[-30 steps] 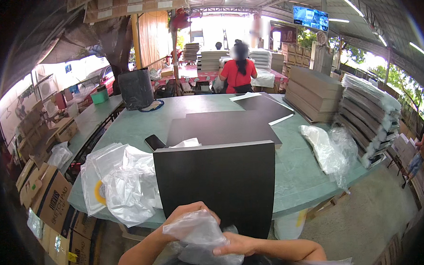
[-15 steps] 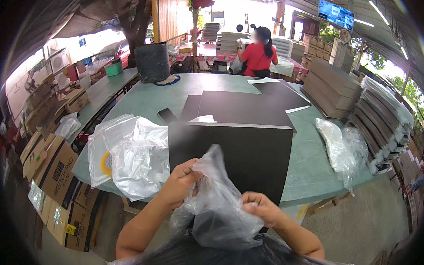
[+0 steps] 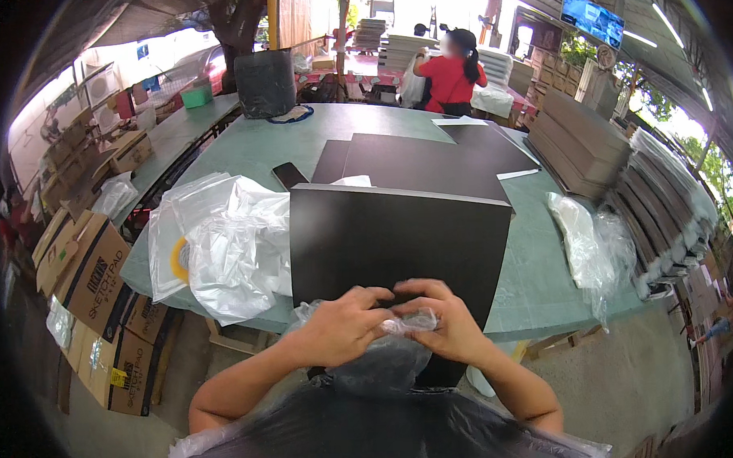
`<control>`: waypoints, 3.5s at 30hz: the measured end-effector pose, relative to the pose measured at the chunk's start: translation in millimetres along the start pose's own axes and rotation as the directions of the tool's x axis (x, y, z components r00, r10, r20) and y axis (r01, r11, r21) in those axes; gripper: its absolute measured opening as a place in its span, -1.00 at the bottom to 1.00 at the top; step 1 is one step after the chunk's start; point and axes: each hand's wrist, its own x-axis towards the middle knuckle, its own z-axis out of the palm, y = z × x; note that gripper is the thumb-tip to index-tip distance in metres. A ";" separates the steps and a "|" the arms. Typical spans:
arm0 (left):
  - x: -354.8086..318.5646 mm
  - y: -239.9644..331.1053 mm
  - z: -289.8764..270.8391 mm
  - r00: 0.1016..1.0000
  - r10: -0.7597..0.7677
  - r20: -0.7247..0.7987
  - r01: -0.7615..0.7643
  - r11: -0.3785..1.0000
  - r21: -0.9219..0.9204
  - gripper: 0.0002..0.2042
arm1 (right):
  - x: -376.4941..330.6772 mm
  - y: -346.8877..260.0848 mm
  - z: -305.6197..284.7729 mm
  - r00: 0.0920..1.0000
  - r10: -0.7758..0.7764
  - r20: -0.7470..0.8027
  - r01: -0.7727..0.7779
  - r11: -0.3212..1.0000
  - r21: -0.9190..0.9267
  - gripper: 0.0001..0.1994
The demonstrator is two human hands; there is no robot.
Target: The person repeatedly wraps rectangular panels with clear plastic bags on a workbench. They pull the bag over each panel, smooth it, and place the wrapped panel on a growing stack. The process is repeated for multiple panels throughout the clip.
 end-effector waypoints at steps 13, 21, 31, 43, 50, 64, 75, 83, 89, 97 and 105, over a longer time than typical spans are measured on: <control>-8.0 -15.5 -18.9 0.933 0.032 0.359 0.273 0.587 -0.762 -0.74 | -21.7 7.9 -12.7 0.917 -0.106 0.384 -0.142 0.814 0.564 -0.67; -19.5 -30.0 -26.2 0.933 0.031 0.358 0.326 0.346 -0.880 -0.77 | -45.8 -0.7 -13.7 0.716 0.060 0.695 -0.658 0.390 0.644 -0.68; -24.4 -33.1 -30.0 0.974 -0.224 0.027 0.045 0.073 -0.996 -0.75 | -54.5 -9.2 -14.6 0.615 -0.313 0.724 -0.545 0.494 0.677 -0.53; -26.3 -36.8 -31.6 0.791 0.450 0.413 0.239 0.395 -0.887 -0.81 | -66.4 0.3 -12.9 0.470 -0.211 0.857 -0.384 0.825 0.414 -0.74; -50.8 -28.8 -3.6 0.787 -0.336 0.518 0.037 0.863 0.504 -0.83 | -55.0 13.3 -73.2 0.640 0.576 0.508 -0.236 0.777 -0.583 -0.79; -65.0 35.4 2.3 0.595 0.562 0.575 -0.463 0.824 -0.326 -0.83 | -59.6 90.8 -94.2 0.831 0.527 0.178 -0.231 0.618 -0.751 -0.65; -95.8 -134.8 14.9 0.814 -0.516 0.266 0.028 0.493 0.870 -0.87 | -49.6 -14.1 -62.2 0.660 0.450 0.601 0.026 0.786 -0.617 -0.74; -51.3 -49.7 -42.9 0.653 -0.470 0.594 0.573 0.819 0.017 -0.69 | -29.9 41.5 -139.7 0.778 0.309 -0.547 -0.515 0.812 -0.274 -0.67; -30.3 -171.6 -85.3 0.592 -0.363 -0.720 0.714 0.650 0.259 -0.66 | -11.7 49.7 -61.1 0.949 0.312 -0.036 -0.282 0.797 -0.535 -0.60; 30.7 -142.7 -66.0 0.892 0.046 -0.451 0.084 0.961 0.263 -0.29 | -7.8 136.1 -137.0 0.943 0.078 -0.323 -0.247 0.814 -0.525 -0.33; -35.0 -68.7 -61.7 0.728 0.035 -0.685 0.328 0.859 0.393 -0.43 | -60.9 43.6 -121.0 0.858 -0.191 -0.477 -0.262 0.635 -0.727 -0.59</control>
